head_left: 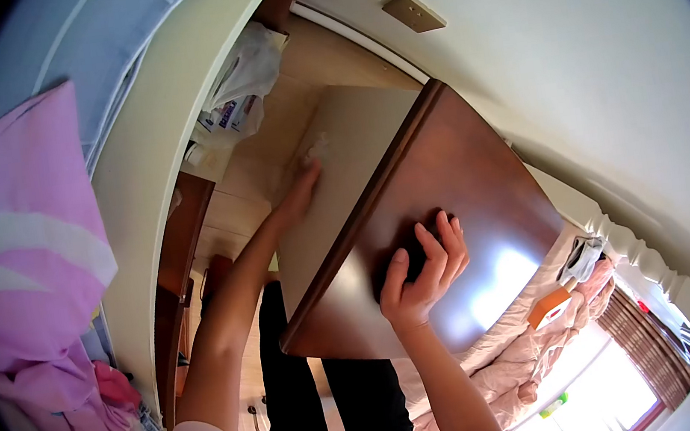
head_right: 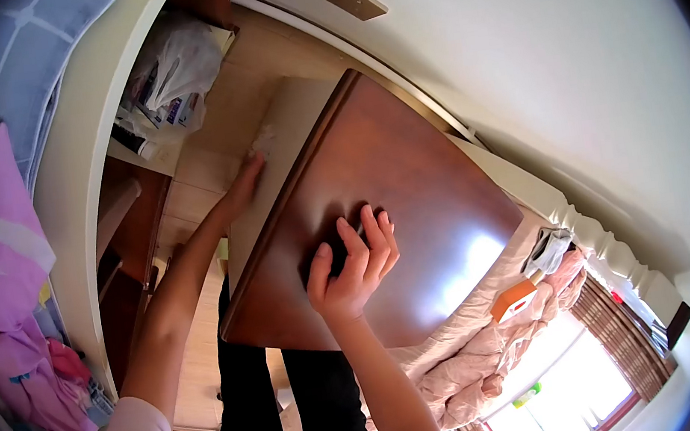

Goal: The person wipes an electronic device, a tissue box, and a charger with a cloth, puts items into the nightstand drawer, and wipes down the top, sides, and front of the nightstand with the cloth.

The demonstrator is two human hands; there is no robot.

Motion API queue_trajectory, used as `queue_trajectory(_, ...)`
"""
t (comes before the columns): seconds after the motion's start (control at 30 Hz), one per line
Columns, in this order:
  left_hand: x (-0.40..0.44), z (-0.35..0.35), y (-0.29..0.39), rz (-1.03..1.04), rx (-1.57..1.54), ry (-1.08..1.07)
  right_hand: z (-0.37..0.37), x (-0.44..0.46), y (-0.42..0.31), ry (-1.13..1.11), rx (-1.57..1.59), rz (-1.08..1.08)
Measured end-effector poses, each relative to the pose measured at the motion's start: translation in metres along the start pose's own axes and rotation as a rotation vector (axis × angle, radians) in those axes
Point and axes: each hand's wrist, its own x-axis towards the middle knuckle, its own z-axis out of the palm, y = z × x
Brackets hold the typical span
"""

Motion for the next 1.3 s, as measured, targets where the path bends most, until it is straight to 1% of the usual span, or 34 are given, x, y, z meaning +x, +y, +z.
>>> queue_trajectory(0.03, -0.004, 0.006, 0.012, 0.015, -0.001, -0.046, 0.000, 0.000, -0.001, -0.001, -0.001, 0.005)
queue_trajectory(0.13, 0.010, 0.061, 0.092, 0.536, 0.345, 0.024, 0.000, -0.001, -0.002, -0.002, -0.009, 0.019)
queue_trajectory(0.2, 0.049, 0.078, 0.121, 0.629, 0.184, 0.002, 0.000, 0.000, -0.002, -0.002, -0.004, 0.022)
queue_trajectory(0.27, 0.109, 0.052, 0.101, 0.403, 0.116, 0.066, 0.002, -0.002, 0.000, -0.003, -0.004, 0.018)
queue_trajectory(0.33, 0.136, 0.028, 0.063, 0.168, 0.095, 0.109, 0.002, -0.002, 0.001, -0.012, 0.006, 0.017)
queue_trajectory(0.4, 0.133, -0.013, 0.025, -0.082, 0.127, 0.114, 0.001, -0.002, 0.003, -0.022, 0.001, 0.018)
queue_trajectory(0.47, 0.107, -0.045, -0.030, -0.175, 0.037, 0.164, 0.001, -0.002, 0.003, -0.025, 0.006, 0.020)
queue_trajectory(0.53, 0.049, -0.063, -0.052, -0.252, 0.089, 0.206, 0.001, -0.003, 0.001, -0.033, 0.000, 0.026)
queue_trajectory(0.6, 0.013, -0.056, -0.059, -0.281, 0.034, 0.247, 0.002, -0.002, 0.001, -0.031, -0.008, 0.027)
queue_trajectory(0.63, 0.006, -0.052, -0.050, -0.292, 0.008, 0.264, 0.002, -0.003, 0.002, -0.029, -0.013, 0.028)
queue_trajectory(0.73, 0.020, -0.025, 0.001, -0.147, 0.162, 0.140, 0.000, -0.003, 0.002, -0.057, -0.029, 0.007)
queue_trajectory(0.8, 0.070, -0.012, 0.025, -0.034, 0.165, 0.078, 0.000, -0.002, 0.002, -0.071, -0.037, -0.008)
queue_trajectory(0.87, 0.135, 0.004, 0.038, 0.099, 0.113, 0.066, -0.001, -0.002, 0.003, -0.080, -0.044, -0.008)
queue_trajectory(0.93, 0.175, 0.007, 0.051, 0.153, 0.086, 0.096, 0.000, -0.002, 0.003, -0.080, -0.044, -0.014)
queue_trajectory(1.0, 0.200, -0.019, 0.026, 0.034, 0.117, 0.118, 0.000, -0.002, 0.002, -0.080, -0.036, -0.012)
queue_trajectory(1.03, 0.196, -0.027, 0.020, -0.030, 0.131, 0.130, -0.001, -0.001, 0.002, -0.082, -0.031, -0.007)
queue_trajectory(1.07, 0.183, -0.031, 0.008, -0.048, 0.132, 0.168, -0.001, -0.001, 0.001, -0.085, -0.024, 0.000)
queue_trajectory(1.1, 0.151, -0.027, 0.008, -0.067, 0.134, 0.206, 0.000, -0.001, 0.001, -0.067, -0.023, 0.006)
queue_trajectory(1.17, 0.131, -0.072, -0.049, -0.110, 0.233, 0.219, 0.003, -0.002, 0.000, -0.032, -0.015, 0.022)
queue_trajectory(1.2, 0.132, -0.107, -0.099, -0.133, 0.327, 0.193, 0.002, -0.002, 0.000, -0.037, -0.018, 0.016)
queue_trajectory(1.3, 0.033, -0.088, -0.091, -0.211, 0.176, 0.263, 0.004, -0.002, 0.000, -0.016, -0.006, 0.012)
